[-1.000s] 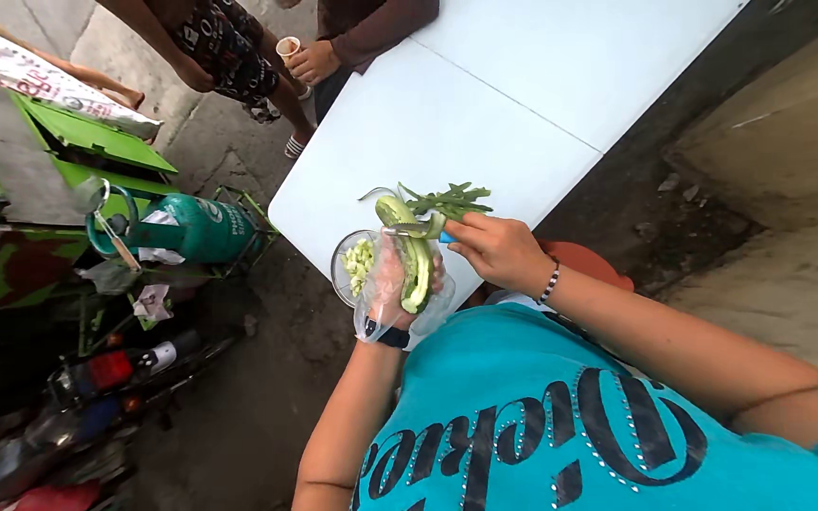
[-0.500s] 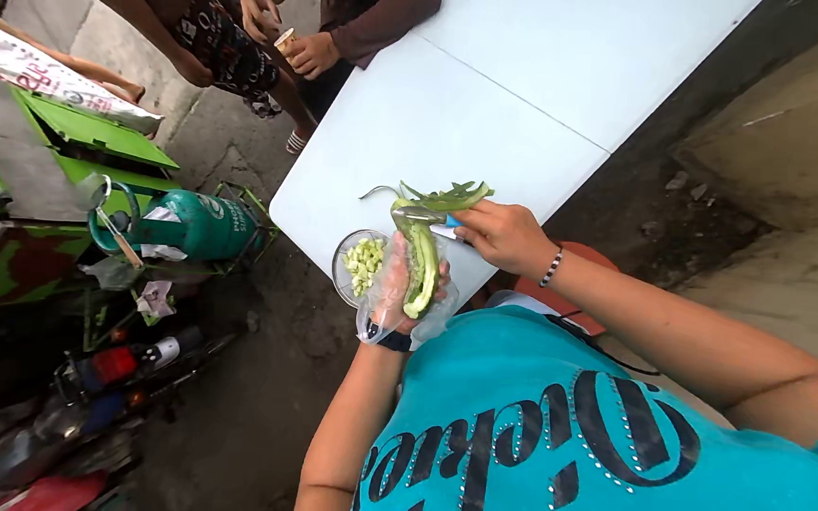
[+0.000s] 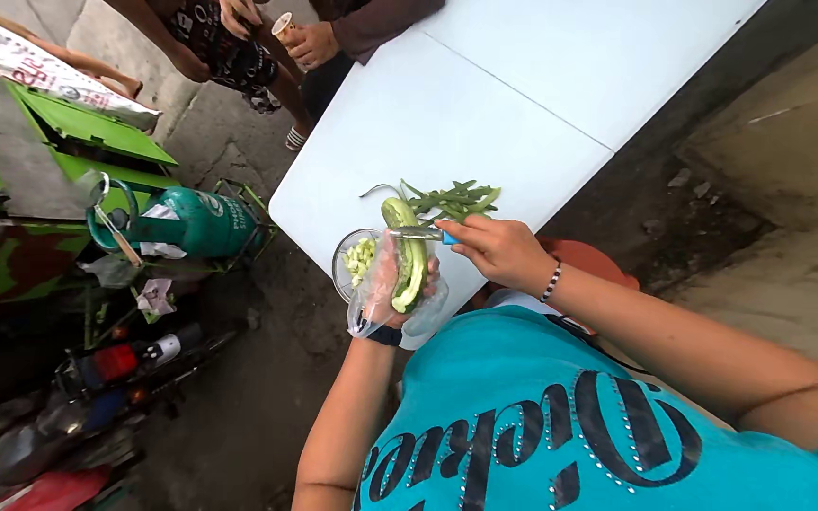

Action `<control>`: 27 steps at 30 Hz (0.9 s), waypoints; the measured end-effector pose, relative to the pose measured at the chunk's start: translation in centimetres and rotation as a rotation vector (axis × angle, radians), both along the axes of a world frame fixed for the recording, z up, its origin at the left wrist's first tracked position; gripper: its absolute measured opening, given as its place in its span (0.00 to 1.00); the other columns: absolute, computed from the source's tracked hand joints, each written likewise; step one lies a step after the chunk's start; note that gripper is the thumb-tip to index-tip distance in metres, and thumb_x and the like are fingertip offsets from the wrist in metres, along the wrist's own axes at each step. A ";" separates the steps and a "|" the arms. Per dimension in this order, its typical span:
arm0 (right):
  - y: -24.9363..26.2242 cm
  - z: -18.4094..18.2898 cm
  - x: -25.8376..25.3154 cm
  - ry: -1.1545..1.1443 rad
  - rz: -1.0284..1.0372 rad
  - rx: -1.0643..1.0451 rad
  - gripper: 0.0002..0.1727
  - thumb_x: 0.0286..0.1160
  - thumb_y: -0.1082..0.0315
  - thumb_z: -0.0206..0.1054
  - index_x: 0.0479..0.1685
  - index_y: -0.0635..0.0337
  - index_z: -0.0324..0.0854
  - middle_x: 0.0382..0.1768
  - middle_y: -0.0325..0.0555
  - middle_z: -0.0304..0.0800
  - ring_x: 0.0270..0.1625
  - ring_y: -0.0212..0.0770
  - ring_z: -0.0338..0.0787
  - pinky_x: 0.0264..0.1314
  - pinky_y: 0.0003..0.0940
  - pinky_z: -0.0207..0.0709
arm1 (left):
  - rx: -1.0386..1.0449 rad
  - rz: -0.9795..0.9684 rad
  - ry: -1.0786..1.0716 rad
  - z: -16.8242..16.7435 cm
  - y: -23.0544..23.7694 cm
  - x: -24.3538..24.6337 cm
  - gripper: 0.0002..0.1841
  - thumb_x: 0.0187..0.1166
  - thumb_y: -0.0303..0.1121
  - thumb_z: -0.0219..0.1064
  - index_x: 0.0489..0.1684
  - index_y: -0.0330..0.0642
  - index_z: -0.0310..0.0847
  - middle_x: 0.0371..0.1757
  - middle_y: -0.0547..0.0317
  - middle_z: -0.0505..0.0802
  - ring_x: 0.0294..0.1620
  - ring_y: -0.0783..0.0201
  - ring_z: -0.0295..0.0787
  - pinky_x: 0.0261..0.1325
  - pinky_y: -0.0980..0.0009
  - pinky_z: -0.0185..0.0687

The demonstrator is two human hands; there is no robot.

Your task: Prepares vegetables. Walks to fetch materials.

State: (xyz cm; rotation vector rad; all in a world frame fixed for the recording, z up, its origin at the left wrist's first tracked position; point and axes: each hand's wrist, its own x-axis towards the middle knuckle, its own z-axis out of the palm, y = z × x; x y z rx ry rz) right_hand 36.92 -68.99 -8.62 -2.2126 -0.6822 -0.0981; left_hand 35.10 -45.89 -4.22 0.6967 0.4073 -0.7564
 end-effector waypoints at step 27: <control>0.1 -1.2 2.1 0.042 0.002 -0.037 0.23 0.90 0.57 0.55 0.79 0.48 0.80 0.38 0.51 0.87 0.34 0.51 0.88 0.33 0.49 0.80 | 0.020 -0.140 -0.002 -1.3 1.7 -0.5 0.38 0.77 0.71 0.56 0.64 0.42 0.77 0.35 0.50 0.88 0.28 0.62 0.87 0.26 0.72 0.84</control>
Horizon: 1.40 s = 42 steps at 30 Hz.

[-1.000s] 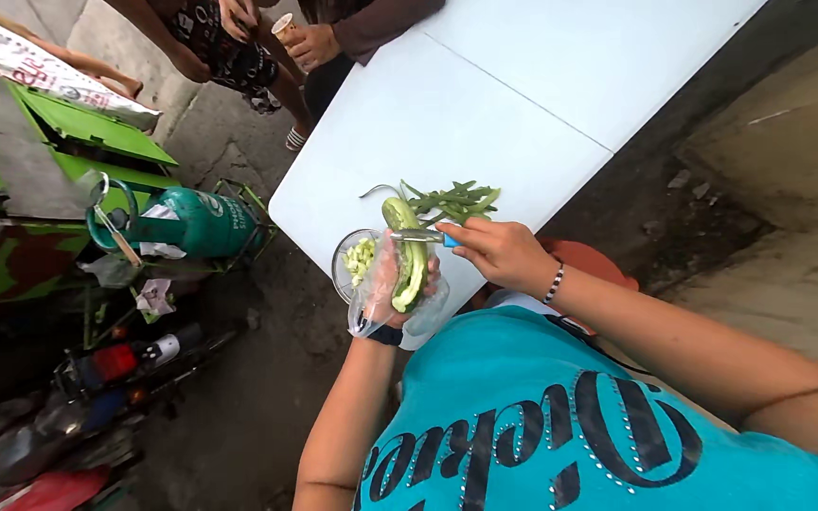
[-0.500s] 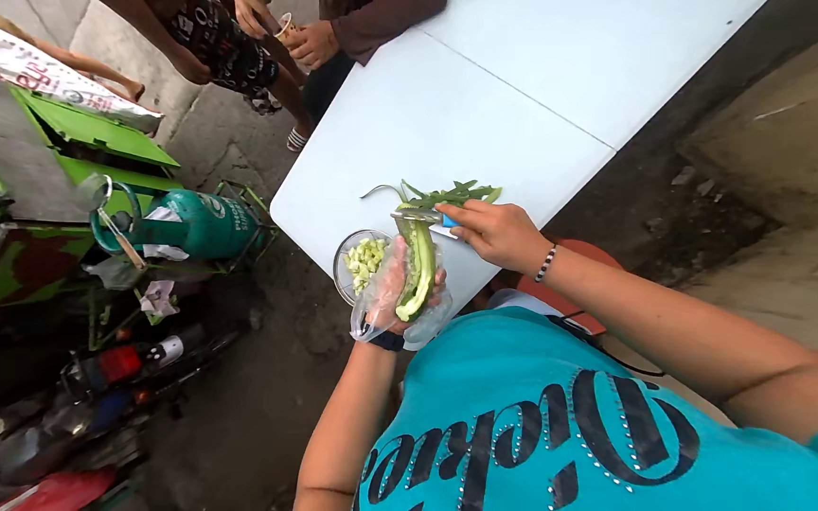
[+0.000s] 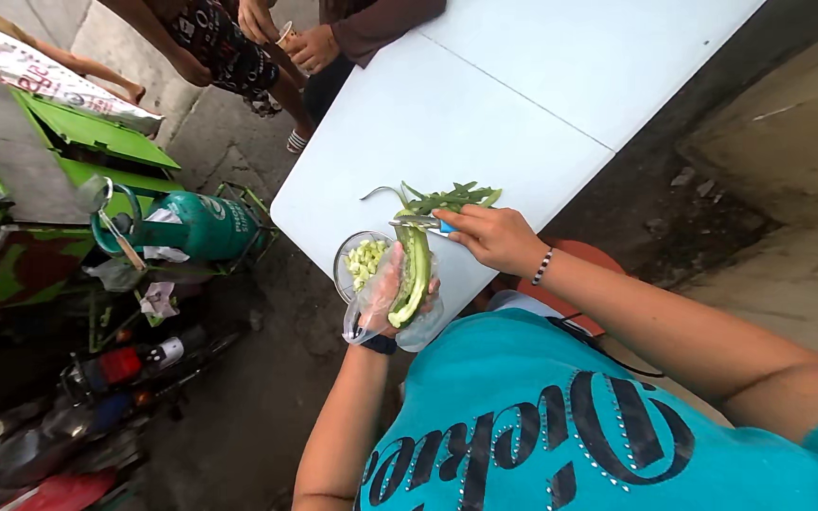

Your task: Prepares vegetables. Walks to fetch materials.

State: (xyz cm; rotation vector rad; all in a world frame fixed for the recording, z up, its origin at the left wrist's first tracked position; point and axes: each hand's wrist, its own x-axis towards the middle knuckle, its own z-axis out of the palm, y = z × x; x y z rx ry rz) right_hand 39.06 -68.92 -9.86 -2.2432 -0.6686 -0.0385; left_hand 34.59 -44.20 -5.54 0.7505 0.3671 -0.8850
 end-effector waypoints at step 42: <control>-0.8 -2.9 1.8 0.759 -0.095 0.054 0.23 0.95 0.57 0.50 0.76 0.59 0.80 0.41 0.56 0.91 0.39 0.50 0.90 0.48 0.52 0.83 | 0.607 -0.040 -0.255 -0.3 -0.4 -0.6 0.30 0.92 0.57 0.41 0.59 0.40 0.80 0.34 0.52 0.92 0.29 0.63 0.89 0.31 0.68 0.88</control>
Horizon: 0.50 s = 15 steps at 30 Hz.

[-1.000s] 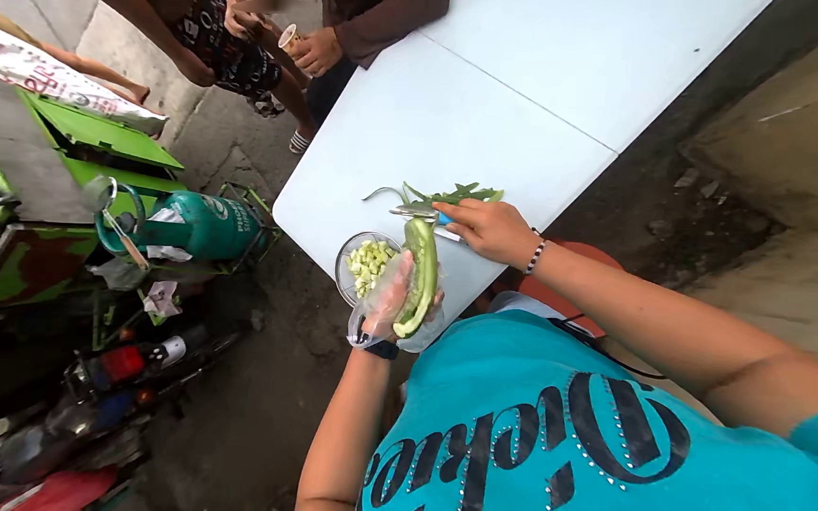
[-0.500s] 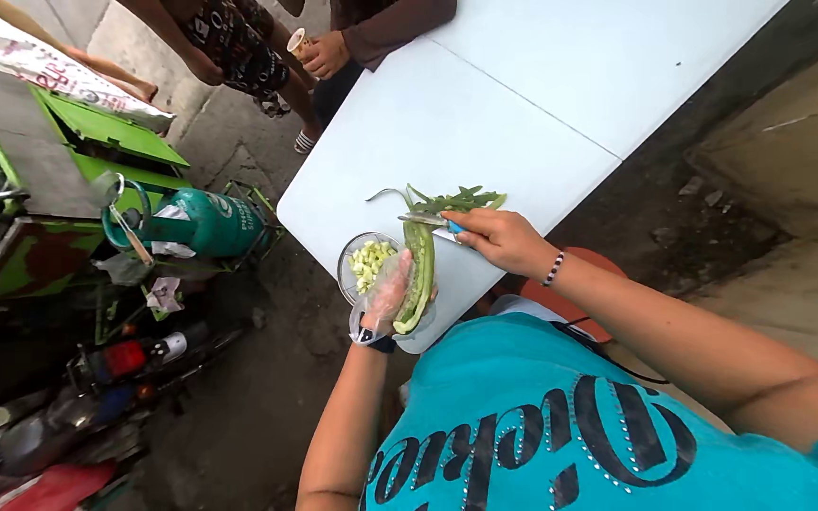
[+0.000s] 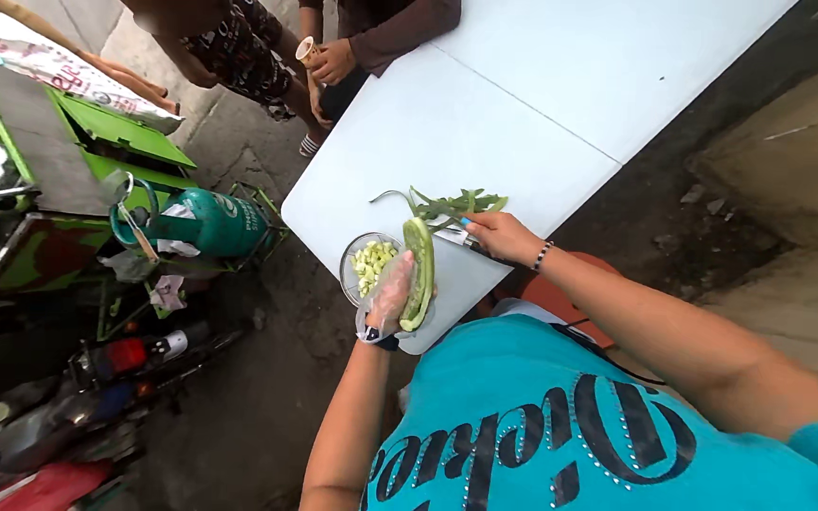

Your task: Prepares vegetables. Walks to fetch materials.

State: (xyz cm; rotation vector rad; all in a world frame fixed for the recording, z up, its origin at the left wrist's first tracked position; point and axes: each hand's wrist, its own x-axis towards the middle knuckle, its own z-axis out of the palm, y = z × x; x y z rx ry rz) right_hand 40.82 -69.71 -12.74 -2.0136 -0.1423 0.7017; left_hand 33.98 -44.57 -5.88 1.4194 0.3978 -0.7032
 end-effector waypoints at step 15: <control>0.4 4.1 -3.6 0.128 -0.165 0.251 0.23 0.96 0.60 0.49 0.81 0.57 0.75 0.29 0.46 0.82 0.22 0.36 0.77 0.26 0.33 0.76 | -0.239 0.294 -0.124 2.8 -0.5 -0.5 0.34 0.86 0.68 0.43 0.75 0.54 0.75 0.53 0.56 0.93 0.41 0.65 0.92 0.38 0.72 0.88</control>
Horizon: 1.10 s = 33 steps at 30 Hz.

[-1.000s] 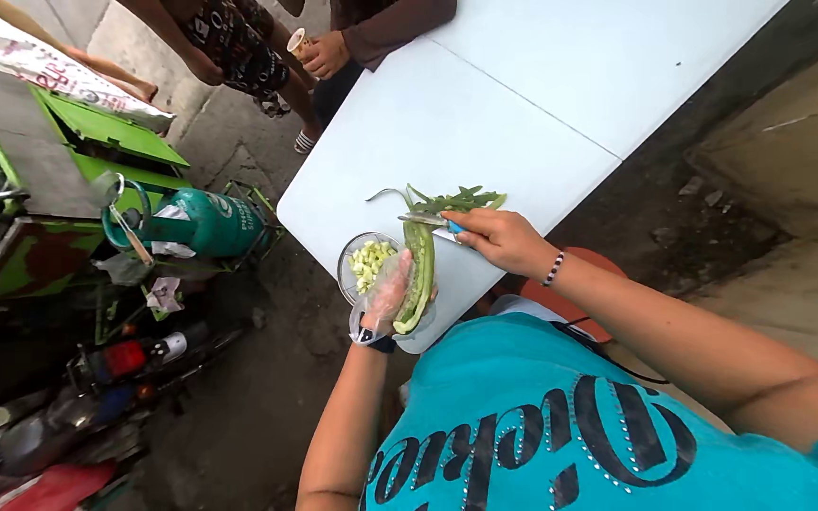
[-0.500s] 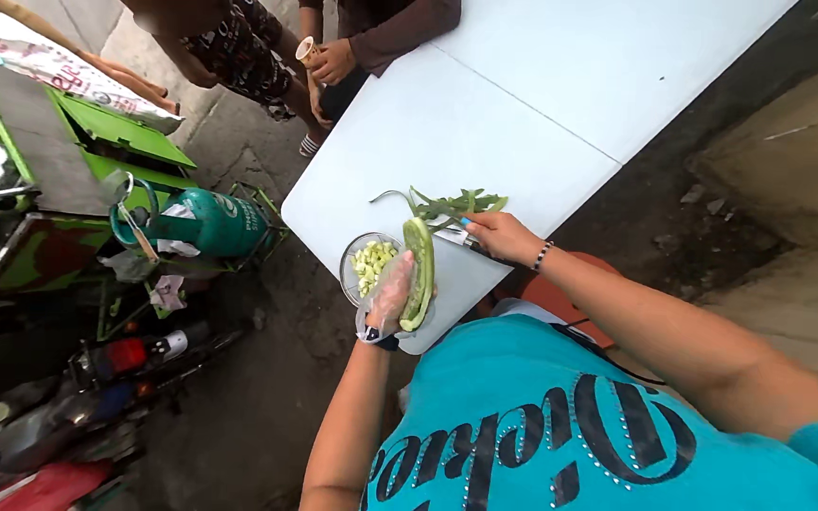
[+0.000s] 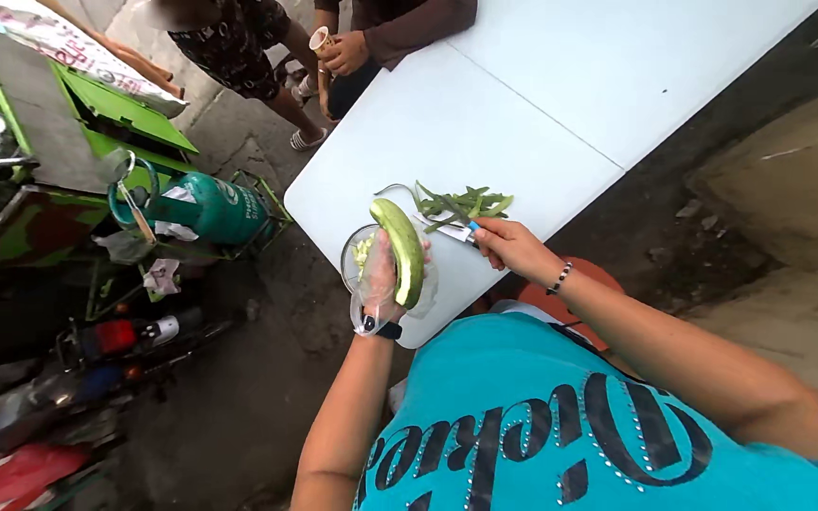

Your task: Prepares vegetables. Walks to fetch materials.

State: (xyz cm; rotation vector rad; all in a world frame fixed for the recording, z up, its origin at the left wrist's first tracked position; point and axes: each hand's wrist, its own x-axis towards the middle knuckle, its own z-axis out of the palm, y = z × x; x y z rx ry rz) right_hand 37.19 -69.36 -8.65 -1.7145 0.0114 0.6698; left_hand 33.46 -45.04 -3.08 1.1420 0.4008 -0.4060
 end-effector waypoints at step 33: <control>3.3 4.6 -7.5 -0.961 -0.030 -0.321 0.24 0.90 0.57 0.56 0.78 0.54 0.81 0.33 0.47 0.82 0.28 0.41 0.82 0.24 0.36 0.75 | -0.120 0.619 0.029 0.8 -4.0 3.4 0.35 0.87 0.68 0.31 0.52 0.49 0.75 0.35 0.58 0.86 0.30 0.64 0.86 0.32 0.67 0.87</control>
